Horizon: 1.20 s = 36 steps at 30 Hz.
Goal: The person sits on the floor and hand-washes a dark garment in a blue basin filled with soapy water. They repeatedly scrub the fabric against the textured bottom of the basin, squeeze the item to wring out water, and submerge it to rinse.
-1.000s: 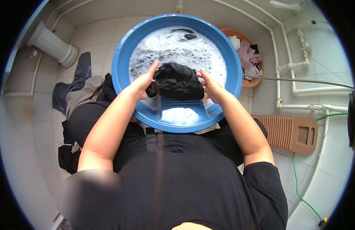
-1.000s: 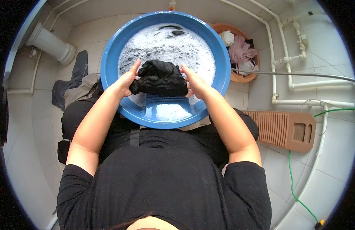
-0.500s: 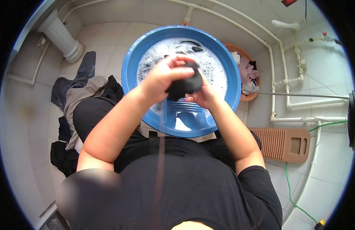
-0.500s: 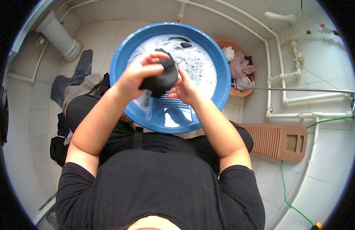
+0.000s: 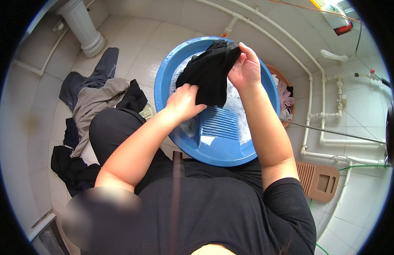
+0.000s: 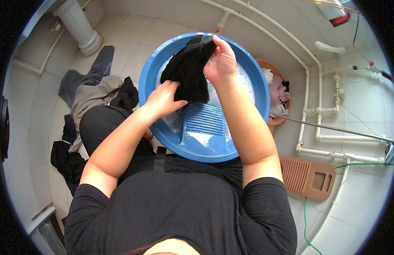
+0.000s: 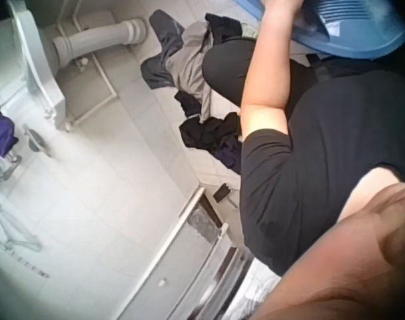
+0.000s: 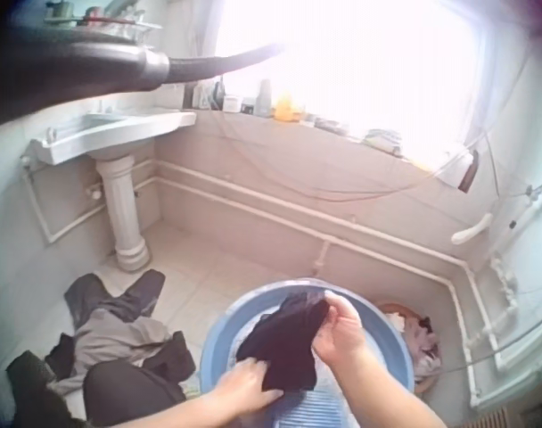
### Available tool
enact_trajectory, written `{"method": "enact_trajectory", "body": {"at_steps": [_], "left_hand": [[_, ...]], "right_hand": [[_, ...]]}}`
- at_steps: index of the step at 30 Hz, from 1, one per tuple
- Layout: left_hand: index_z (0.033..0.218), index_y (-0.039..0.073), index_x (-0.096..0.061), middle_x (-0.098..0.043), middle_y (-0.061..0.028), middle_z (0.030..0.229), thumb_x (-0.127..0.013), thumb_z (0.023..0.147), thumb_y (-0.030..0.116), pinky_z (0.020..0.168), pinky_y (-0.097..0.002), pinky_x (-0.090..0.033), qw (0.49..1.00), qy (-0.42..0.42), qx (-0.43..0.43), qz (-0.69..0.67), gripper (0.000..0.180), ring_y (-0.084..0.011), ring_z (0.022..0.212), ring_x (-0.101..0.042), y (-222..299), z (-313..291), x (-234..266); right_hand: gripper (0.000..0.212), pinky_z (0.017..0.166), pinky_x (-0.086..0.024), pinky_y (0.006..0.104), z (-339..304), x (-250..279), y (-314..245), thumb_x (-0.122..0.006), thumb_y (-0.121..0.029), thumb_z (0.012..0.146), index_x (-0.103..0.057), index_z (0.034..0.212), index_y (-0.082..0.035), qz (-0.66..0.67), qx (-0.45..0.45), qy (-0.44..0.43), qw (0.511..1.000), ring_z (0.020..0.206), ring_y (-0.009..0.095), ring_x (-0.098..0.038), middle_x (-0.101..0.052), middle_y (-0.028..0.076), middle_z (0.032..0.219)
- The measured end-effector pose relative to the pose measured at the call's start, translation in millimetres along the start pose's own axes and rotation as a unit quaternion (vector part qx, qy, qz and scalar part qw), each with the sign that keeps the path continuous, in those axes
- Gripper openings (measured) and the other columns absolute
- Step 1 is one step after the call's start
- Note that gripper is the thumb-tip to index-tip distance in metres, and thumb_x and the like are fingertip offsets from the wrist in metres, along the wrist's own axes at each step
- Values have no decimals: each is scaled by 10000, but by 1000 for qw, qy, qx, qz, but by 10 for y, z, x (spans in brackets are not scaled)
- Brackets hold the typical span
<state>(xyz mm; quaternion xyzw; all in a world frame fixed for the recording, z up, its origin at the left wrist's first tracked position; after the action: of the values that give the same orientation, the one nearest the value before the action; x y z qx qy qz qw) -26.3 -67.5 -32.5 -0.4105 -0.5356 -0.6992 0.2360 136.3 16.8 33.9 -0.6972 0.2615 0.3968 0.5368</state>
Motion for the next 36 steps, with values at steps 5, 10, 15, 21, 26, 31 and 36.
{"method": "enact_trajectory", "body": {"at_steps": [5, 10, 15, 21, 26, 31, 36], "left_hand": [[1170, 43, -537, -600, -184, 1084, -597, 770, 448, 869, -394, -456, 928, -370, -3, 36, 572, -305, 1024, -574, -68, 26, -253], [1000, 65, -633, -634, -166, 983, -494, 833, 310, 837, -421, -463, 955, -273, 113, 29, 328, -314, 945, -602, -123, 168, -281], [908, 41, -621, -627, -189, 939, -479, 806, 248, 768, -403, -457, 936, -49, 275, -214, 271, -318, 867, -605, -470, 347, -382], [1057, 27, -553, -573, -148, 1060, -579, 776, 188, 844, -346, -432, 907, 118, 321, -246, 325, -252, 986, -550, -627, 488, -600], [1276, 17, -389, -465, -189, 1223, -584, 769, 196, 904, -366, -413, 808, 68, 409, -419, 572, -267, 1087, -502, -846, 494, -883], [1367, 120, -261, -517, -73, 1140, -549, 830, 291, 705, -356, -433, 692, 23, 429, -580, 633, -167, 905, -516, -750, 448, -690], [1142, 113, -484, -559, -49, 1085, -524, 864, 359, 692, -353, -466, 723, -135, 419, -533, 373, -183, 870, -536, -513, 383, -635]], "right_hand": [[670, 921, -416, 374, 302, 903, 262, -647, -411, 744, -467, 1190, 55, -757, 19, 225, 613, 1083, 315, -532, -566, 224, 1121], [761, 1008, -317, 496, 230, 891, 1063, -635, -492, 718, -333, 1369, -238, -890, 2, 17, 455, 1271, 427, -293, -216, 183, 1443], [664, 1032, -206, 570, 208, 1010, 1403, -532, -305, 799, -268, 1401, -208, -951, -95, -117, 269, 1295, 395, -234, -229, 141, 1442], [556, 1027, -212, 559, 249, 1190, 1544, -495, -290, 812, -413, 1326, -93, -961, -177, -176, 120, 1291, 375, -263, -294, 150, 1419], [538, 1023, -257, 519, 372, 1196, 1682, -519, -221, 769, -461, 1277, -53, -947, -217, -180, 152, 1246, 334, -386, -425, 169, 1341], [460, 882, -425, 413, 250, 1206, 1010, -603, -234, 727, -542, 1160, -90, -846, 50, -186, 497, 1047, 333, -524, -557, 180, 1101], [629, 860, -441, 379, -275, 1327, 503, -665, -484, 694, -542, 1153, -71, -901, -73, 46, 425, 975, 324, -565, -602, 172, 1013]]}}
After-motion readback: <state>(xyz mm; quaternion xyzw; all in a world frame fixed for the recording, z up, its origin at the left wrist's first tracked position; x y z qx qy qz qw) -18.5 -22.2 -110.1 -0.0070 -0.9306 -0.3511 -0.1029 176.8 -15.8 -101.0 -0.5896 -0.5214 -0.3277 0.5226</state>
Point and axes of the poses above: each hand's wrist, its own z-axis towards the middle knuckle, its own x-axis out of the back of the hand, y = z × x, the point moved 2 cm from there along z, towards the middle knuckle
